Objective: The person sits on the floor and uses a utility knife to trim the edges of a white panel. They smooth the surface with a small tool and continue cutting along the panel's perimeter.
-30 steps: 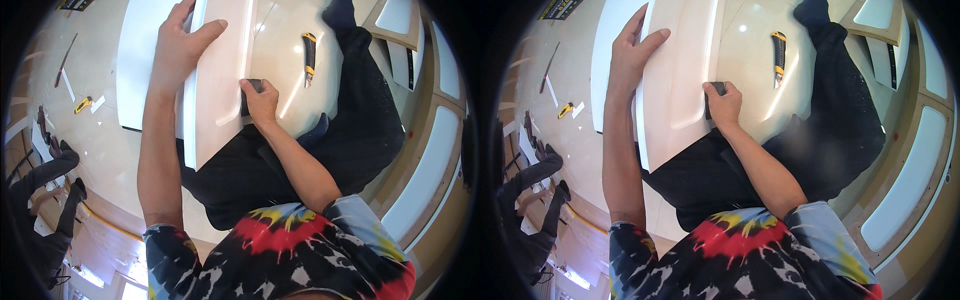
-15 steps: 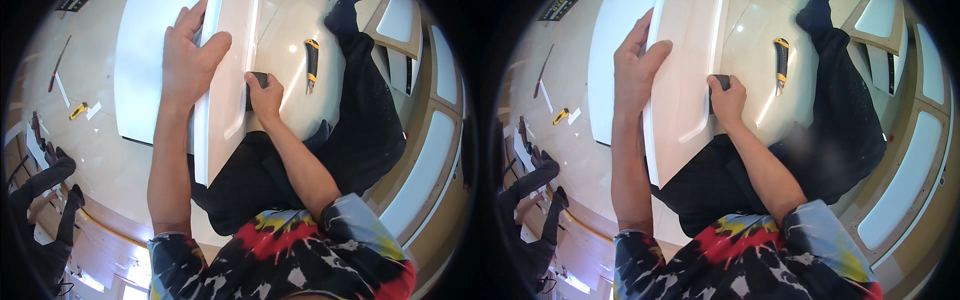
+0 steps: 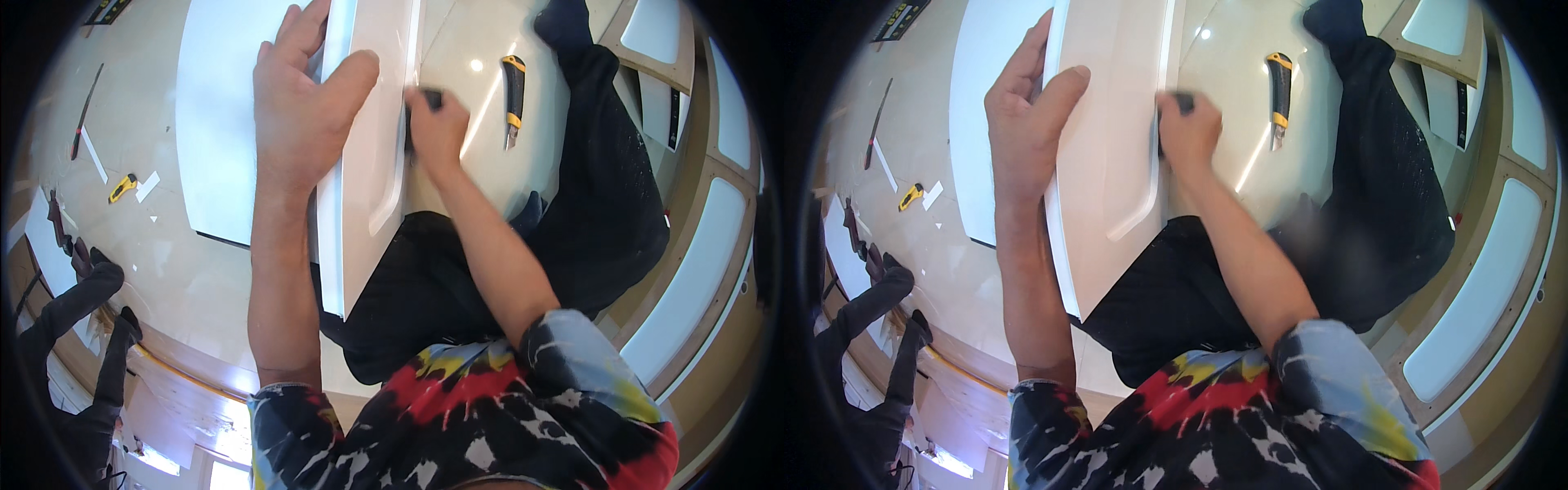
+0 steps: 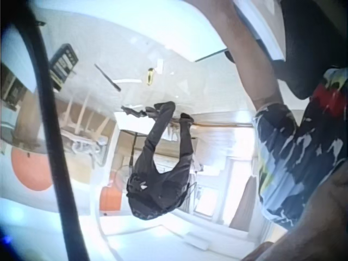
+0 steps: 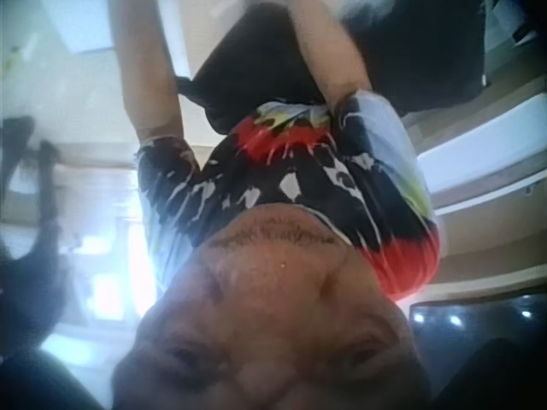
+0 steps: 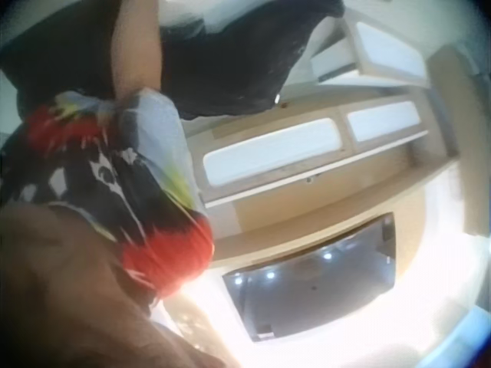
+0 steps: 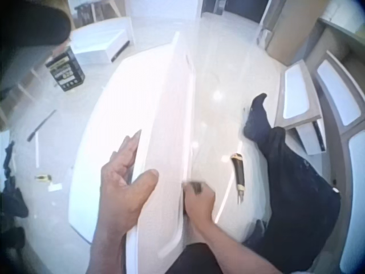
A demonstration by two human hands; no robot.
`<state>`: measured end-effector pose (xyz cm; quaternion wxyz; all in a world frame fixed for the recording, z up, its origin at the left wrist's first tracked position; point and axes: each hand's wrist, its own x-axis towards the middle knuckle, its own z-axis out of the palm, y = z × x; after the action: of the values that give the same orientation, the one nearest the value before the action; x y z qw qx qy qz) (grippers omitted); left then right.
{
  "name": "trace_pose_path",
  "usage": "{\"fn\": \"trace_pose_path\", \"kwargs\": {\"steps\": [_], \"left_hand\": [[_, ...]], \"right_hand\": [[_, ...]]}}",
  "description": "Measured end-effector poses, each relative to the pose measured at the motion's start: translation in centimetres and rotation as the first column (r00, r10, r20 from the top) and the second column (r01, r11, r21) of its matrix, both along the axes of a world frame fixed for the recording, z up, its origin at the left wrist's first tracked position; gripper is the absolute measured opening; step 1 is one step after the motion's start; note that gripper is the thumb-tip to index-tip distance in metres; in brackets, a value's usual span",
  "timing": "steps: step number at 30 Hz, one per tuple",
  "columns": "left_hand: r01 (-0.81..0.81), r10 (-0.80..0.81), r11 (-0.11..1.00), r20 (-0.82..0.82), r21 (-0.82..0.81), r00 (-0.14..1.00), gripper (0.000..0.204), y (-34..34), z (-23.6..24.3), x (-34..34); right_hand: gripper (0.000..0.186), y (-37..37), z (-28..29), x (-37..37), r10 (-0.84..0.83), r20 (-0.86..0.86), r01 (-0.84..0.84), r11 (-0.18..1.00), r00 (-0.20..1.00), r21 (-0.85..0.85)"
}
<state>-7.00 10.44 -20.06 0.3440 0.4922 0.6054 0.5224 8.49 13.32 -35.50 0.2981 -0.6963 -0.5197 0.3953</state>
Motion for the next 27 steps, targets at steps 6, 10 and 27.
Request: {"fn": "trace_pose_path", "kwargs": {"steps": [6, 10, 27], "left_hand": [[-0.043, 0.043, 0.999, 0.119, -0.003, 0.992, 0.057, 0.3, -1.5, 0.3], [-0.103, 0.103, 0.995, 0.174, -0.011, 0.979, 0.057, 0.1, -1.5, 1.1], [-0.105, 0.121, 0.990, 0.174, -0.095, 0.977, 0.061, -0.3, -0.9, 0.5]], "right_hand": [[0.035, 3.0, -1.7, 0.1, 0.019, -0.038, -0.014, 0.990, 0.999, 0.139], [0.035, -2.1, 0.1, 0.9, 0.016, -0.092, -0.021, 0.998, 0.996, -0.056], [0.035, 3.3, -0.6, -0.4, 0.039, -0.093, -0.040, 0.999, 0.995, -0.012]]}}
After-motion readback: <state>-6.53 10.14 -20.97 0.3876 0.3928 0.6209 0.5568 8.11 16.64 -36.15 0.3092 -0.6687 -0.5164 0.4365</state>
